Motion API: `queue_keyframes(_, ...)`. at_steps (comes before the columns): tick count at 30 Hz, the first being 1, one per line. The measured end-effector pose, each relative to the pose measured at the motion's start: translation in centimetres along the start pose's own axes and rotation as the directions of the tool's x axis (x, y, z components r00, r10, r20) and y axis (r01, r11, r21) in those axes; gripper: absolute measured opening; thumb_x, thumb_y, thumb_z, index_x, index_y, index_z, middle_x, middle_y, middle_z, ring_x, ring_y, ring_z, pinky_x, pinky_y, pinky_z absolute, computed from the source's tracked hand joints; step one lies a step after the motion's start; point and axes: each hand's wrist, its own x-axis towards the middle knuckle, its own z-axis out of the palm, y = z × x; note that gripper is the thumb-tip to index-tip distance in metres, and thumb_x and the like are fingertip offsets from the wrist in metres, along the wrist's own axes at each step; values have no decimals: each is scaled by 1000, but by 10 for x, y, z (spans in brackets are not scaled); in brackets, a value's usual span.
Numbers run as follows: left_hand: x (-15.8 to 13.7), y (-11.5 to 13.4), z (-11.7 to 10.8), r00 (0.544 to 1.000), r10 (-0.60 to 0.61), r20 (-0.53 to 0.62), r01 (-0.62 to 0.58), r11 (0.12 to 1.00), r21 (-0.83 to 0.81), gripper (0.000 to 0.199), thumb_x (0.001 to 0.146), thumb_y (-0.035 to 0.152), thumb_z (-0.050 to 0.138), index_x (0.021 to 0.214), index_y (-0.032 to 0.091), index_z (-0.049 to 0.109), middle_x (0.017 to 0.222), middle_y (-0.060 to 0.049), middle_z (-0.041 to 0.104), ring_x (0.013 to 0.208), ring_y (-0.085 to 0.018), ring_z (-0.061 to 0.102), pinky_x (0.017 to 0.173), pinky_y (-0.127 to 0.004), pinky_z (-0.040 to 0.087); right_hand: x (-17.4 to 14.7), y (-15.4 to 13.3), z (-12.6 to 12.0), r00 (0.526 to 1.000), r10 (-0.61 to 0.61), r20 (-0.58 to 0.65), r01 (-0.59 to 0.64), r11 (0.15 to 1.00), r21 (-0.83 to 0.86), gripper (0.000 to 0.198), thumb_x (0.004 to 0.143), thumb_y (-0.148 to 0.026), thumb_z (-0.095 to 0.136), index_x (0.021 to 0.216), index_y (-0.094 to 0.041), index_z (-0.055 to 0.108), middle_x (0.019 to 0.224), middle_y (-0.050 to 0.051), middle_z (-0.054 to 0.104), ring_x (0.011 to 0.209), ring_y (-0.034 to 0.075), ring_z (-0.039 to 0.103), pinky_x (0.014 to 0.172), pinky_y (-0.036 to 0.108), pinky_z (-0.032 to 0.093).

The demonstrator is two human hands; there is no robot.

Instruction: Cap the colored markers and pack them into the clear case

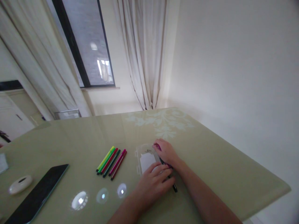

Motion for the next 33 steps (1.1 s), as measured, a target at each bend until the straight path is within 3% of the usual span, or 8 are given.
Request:
queue_keyframes(3,4,2,-5,1000,6,-1,-6,1000,-25,18,106,24,50,102,21,67,106,0,74,105,-17,66,104,-35,47,1,0,0,999,4,-42,-3,999,40,10,95,-19,59,96,-19,69,90,6,70,82,19,63,77,29,45)
queue_keyframes(6,0,-2,-15,999,-36,-26,36,999,-31,17,106,23,50,114,20,65,110,-3,74,94,-17,66,89,-34,52,1,3,-6,992,48,-116,-29,987,159,11,91,-22,63,99,-19,70,84,4,72,76,19,64,75,30,47)
queue_keyframes(12,-17,-12,-22,935,-315,-161,309,949,-66,30,105,12,37,122,22,61,124,-10,68,110,-21,66,91,-35,56,-3,7,-30,920,281,-271,-70,802,593,27,92,-45,64,89,-19,70,81,5,74,75,21,68,69,31,51)
queue_keyframes(16,-16,-12,-21,880,-463,-106,448,883,-141,17,103,21,48,113,22,61,130,-11,64,118,-23,63,100,-38,55,-6,-5,-28,931,344,-123,-124,614,779,37,86,-53,71,96,-18,71,83,8,76,77,22,69,65,30,51)
queue_keyframes(22,-14,-11,-24,891,-452,-52,432,876,-213,19,104,19,42,114,21,58,124,-11,65,112,-22,63,98,-38,54,-10,-21,-8,946,301,119,-248,439,863,50,77,-54,80,111,-17,73,81,5,76,70,18,68,63,29,52)
queue_keyframes(27,-20,-15,-27,890,-456,-18,433,856,-284,24,102,14,38,115,21,57,135,-12,60,124,-23,57,106,-40,50,-10,-17,-10,915,381,135,-283,366,887,50,73,-54,84,106,-18,75,81,4,73,72,18,67,61,27,53)
queue_keyframes(31,-20,-15,-25,893,-449,44,436,834,-337,42,101,10,35,138,24,48,146,-11,52,135,-21,51,114,-40,46,-12,-20,-14,932,314,179,-299,391,870,43,73,-53,84,96,-17,77,75,1,70,65,15,63,63,27,53)
queue_keyframes(33,-19,-14,-21,857,-516,18,488,799,-351,44,103,13,34,145,24,42,151,-12,47,138,-21,49,115,-40,46,-13,-25,-16,943,282,176,-283,399,872,40,73,-53,85,89,-17,76,76,1,70,67,15,64,66,28,55)
